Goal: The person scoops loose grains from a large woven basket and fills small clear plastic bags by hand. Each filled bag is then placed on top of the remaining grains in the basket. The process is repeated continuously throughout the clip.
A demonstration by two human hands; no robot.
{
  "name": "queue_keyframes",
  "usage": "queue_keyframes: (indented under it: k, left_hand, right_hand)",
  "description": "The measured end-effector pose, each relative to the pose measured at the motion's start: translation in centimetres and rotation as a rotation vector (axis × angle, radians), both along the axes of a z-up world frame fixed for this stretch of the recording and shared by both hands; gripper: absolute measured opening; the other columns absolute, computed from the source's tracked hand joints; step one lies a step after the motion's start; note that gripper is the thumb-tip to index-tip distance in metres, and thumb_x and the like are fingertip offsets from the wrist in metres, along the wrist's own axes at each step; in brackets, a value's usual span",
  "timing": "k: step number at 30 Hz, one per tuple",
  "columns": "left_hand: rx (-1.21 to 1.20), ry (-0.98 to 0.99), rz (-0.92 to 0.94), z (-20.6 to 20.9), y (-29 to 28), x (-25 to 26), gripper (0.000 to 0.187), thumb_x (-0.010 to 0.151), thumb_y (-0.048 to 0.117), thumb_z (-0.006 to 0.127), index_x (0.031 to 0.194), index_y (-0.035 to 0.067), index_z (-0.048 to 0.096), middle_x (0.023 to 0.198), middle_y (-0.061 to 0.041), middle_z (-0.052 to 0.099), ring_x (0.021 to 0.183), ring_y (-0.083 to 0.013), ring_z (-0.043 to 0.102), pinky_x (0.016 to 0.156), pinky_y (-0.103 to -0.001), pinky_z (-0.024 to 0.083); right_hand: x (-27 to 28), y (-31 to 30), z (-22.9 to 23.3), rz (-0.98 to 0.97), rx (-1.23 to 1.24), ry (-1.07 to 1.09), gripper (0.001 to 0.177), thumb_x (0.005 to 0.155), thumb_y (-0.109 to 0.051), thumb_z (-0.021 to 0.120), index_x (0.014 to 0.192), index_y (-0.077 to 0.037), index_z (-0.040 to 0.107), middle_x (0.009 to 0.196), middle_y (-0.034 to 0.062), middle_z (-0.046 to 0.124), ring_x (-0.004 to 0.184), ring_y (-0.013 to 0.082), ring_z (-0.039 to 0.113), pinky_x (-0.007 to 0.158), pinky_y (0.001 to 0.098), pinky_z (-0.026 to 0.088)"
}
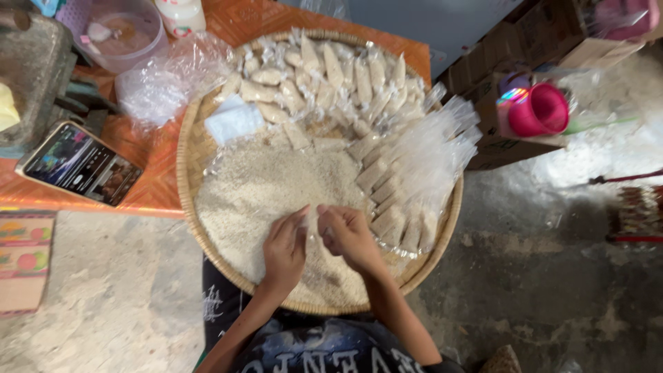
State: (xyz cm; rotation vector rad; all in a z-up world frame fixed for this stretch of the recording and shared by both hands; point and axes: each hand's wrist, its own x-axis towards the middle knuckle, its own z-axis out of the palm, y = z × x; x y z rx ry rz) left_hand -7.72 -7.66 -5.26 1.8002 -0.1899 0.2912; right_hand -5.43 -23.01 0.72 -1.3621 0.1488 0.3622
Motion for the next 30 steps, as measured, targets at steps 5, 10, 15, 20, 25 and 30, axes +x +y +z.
queue_keyframes:
  k: [5, 10, 15, 20, 25, 30]
  left_hand:
    - [0.031, -0.021, 0.062, 1.3, 0.3, -0.2, 0.042, 0.090, -0.008, 0.059, 0.129, 0.006, 0.068, 0.118, -0.015, 0.069, 0.107, -0.0293, 0.067, 0.089, -0.037, 0.056]
    - [0.080, -0.037, 0.105, 1.9, 0.1, -0.1, 0.040, 0.090, -0.001, 0.064, 0.128, 0.010, 0.068, 0.119, -0.014, 0.069, 0.109, -0.0299, 0.067, 0.090, -0.039, 0.055]
    - [0.171, -0.098, 0.096, 1.9, 0.1, 0.2, 0.040, 0.090, 0.001, 0.066, 0.129, 0.011, 0.067, 0.118, -0.011, 0.070, 0.109, -0.0296, 0.065, 0.092, -0.040, 0.054]
    - [0.137, -0.139, 0.100, 1.7, 0.3, 0.4, 0.037, 0.091, 0.001, 0.066, 0.127, 0.009, 0.069, 0.118, -0.012, 0.071, 0.111, -0.0292, 0.065, 0.095, -0.040, 0.053]
    - [0.000, -0.060, 0.055, 0.6, 0.5, 0.3, 0.031, 0.093, 0.005, 0.068, 0.123, 0.007, 0.071, 0.116, -0.010, 0.074, 0.109, -0.0240, 0.068, 0.093, -0.037, 0.055]
    - [0.068, -0.073, 0.048, 0.9, 0.6, 0.3, 0.031, 0.094, 0.008, 0.069, 0.124, 0.007, 0.071, 0.119, -0.011, 0.074, 0.110, -0.0241, 0.067, 0.093, -0.036, 0.055]
  right_hand:
    - [-0.5, 0.8, 1.4, -0.004, -0.346, -0.029, 0.017, 0.095, -0.016, 0.061, 0.092, -0.004, 0.072, 0.069, -0.0006, 0.064, 0.053, 0.0043, 0.055, 0.045, 0.0222, 0.044]
    - [-0.4, 1.1, 2.4, 0.003, -0.112, 0.048, 0.028, 0.102, -0.014, 0.058, 0.076, -0.004, 0.062, 0.063, 0.0016, 0.057, 0.051, 0.0067, 0.051, 0.042, 0.0233, 0.037]
    - [-0.7, 0.5, 1.7, -0.032, 0.094, 0.084, 0.025, 0.098, -0.008, 0.058, 0.074, -0.003, 0.061, 0.058, 0.0005, 0.052, 0.046, 0.0070, 0.044, 0.039, 0.0225, 0.030]
    - [-1.0, -0.2, 0.7, -0.002, -0.096, -0.100, 0.022, 0.095, -0.006, 0.059, 0.074, -0.003, 0.064, 0.059, 0.0011, 0.056, 0.047, 0.0067, 0.045, 0.040, 0.0227, 0.035]
    - [-1.2, -0.9, 0.7, -0.056, -0.184, 0.024, 0.027, 0.097, -0.005, 0.055, 0.072, -0.005, 0.064, 0.057, 0.0010, 0.055, 0.046, 0.0067, 0.045, 0.040, 0.0230, 0.034]
    - [1.8, -0.5, 3.0, -0.145, 0.293, -0.035, 0.039, 0.104, -0.020, 0.044, 0.068, -0.007, 0.052, 0.051, -0.0007, 0.041, 0.039, 0.0090, 0.036, 0.035, 0.0242, 0.029]
